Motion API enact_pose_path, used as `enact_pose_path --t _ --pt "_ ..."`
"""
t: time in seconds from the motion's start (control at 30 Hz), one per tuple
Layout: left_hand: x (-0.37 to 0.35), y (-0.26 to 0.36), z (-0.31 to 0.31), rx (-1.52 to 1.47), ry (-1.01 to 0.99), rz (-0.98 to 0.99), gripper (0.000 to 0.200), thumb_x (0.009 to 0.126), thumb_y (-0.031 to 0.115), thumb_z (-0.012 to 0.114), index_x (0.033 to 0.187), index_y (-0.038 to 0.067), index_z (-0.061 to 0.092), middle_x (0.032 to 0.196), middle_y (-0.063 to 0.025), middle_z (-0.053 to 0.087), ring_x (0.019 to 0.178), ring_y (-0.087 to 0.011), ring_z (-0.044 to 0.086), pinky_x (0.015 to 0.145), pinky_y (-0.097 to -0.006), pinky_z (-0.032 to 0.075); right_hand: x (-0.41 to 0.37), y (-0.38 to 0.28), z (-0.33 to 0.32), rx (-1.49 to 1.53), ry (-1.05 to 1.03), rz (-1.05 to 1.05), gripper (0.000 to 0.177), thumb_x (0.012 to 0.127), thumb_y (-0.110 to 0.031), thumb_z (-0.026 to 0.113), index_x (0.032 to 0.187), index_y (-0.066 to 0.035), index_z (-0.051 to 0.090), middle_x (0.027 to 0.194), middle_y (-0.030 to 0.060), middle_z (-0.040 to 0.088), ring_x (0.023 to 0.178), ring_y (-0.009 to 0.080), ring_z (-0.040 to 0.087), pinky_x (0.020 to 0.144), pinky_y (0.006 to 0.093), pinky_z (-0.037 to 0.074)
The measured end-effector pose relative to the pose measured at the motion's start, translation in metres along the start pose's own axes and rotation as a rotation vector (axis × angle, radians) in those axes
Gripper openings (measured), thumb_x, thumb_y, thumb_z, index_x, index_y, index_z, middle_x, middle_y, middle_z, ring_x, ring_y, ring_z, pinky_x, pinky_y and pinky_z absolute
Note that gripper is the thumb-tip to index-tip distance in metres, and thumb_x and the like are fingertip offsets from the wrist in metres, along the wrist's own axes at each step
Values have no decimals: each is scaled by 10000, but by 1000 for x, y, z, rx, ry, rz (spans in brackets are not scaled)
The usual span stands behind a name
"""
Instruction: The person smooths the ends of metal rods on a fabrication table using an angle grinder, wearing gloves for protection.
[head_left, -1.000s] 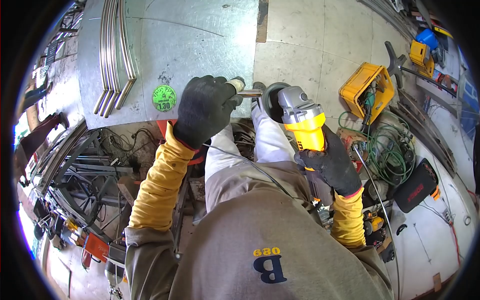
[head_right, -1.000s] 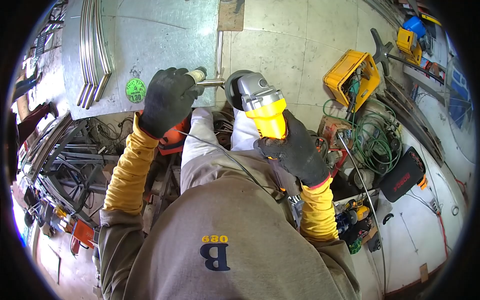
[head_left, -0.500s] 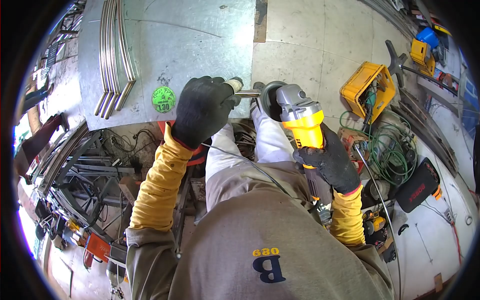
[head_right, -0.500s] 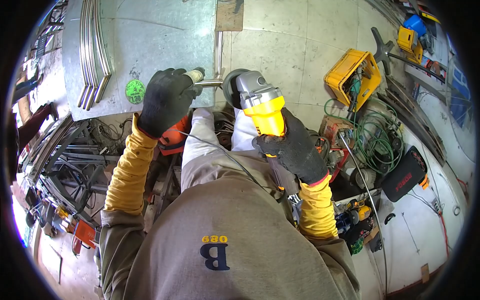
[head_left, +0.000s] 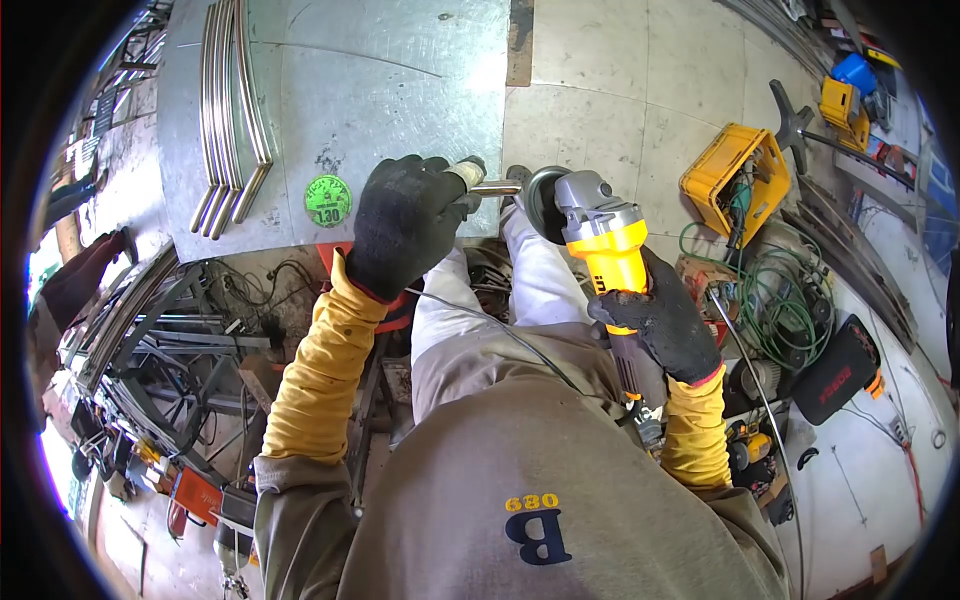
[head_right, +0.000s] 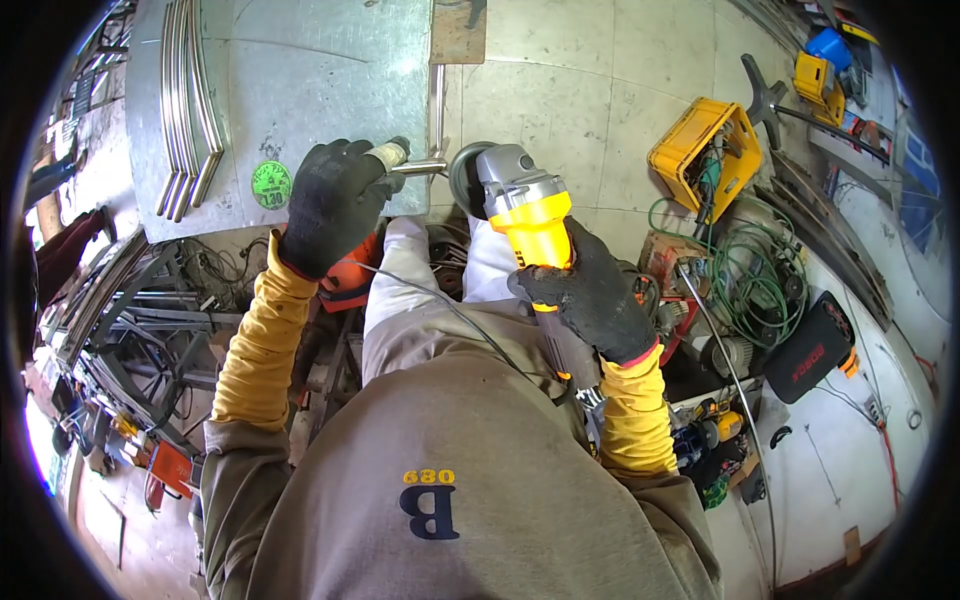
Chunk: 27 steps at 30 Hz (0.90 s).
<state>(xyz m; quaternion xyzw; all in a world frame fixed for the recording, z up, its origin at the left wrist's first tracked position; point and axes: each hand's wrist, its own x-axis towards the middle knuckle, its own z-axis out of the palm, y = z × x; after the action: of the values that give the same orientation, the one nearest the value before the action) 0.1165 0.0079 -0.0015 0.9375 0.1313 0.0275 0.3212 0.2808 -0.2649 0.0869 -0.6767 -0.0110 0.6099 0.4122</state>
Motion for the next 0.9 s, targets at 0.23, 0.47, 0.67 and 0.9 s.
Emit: enact_pose_path --t 0.23,0.47,0.67,0.9 --pt "3 3 -4 -10 -25 8 313 883 167 789 1183 82 798 871 -116 720 840 -320 679 787 -439 506 6 3 -1 -111 -2 -95 475 905 -159 807 1312 -13 610 959 58 695 737 160 702 685 320 577" --pt "6 -1 -3 -33 -25 19 293 889 166 788 1156 45 789 839 -140 714 788 -347 687 734 -459 525 2 3 0 -131 7 -83 476 917 -169 807 1322 -18 608 965 59 698 747 143 696 689 312 579" --pt "9 -3 -3 -86 -24 11 257 894 146 780 1127 36 786 808 -143 717 749 -344 699 692 -451 539 4 6 -3 -108 0 -97 508 905 -171 825 1334 -19 601 977 61 705 752 142 694 696 316 584" --pt "12 -2 -4 -71 -43 11 190 930 162 744 1069 37 777 795 -140 712 724 -344 697 674 -449 540 4 -3 4 -133 22 -85 491 861 -190 862 1269 -29 643 957 43 682 790 127 626 720 318 538"
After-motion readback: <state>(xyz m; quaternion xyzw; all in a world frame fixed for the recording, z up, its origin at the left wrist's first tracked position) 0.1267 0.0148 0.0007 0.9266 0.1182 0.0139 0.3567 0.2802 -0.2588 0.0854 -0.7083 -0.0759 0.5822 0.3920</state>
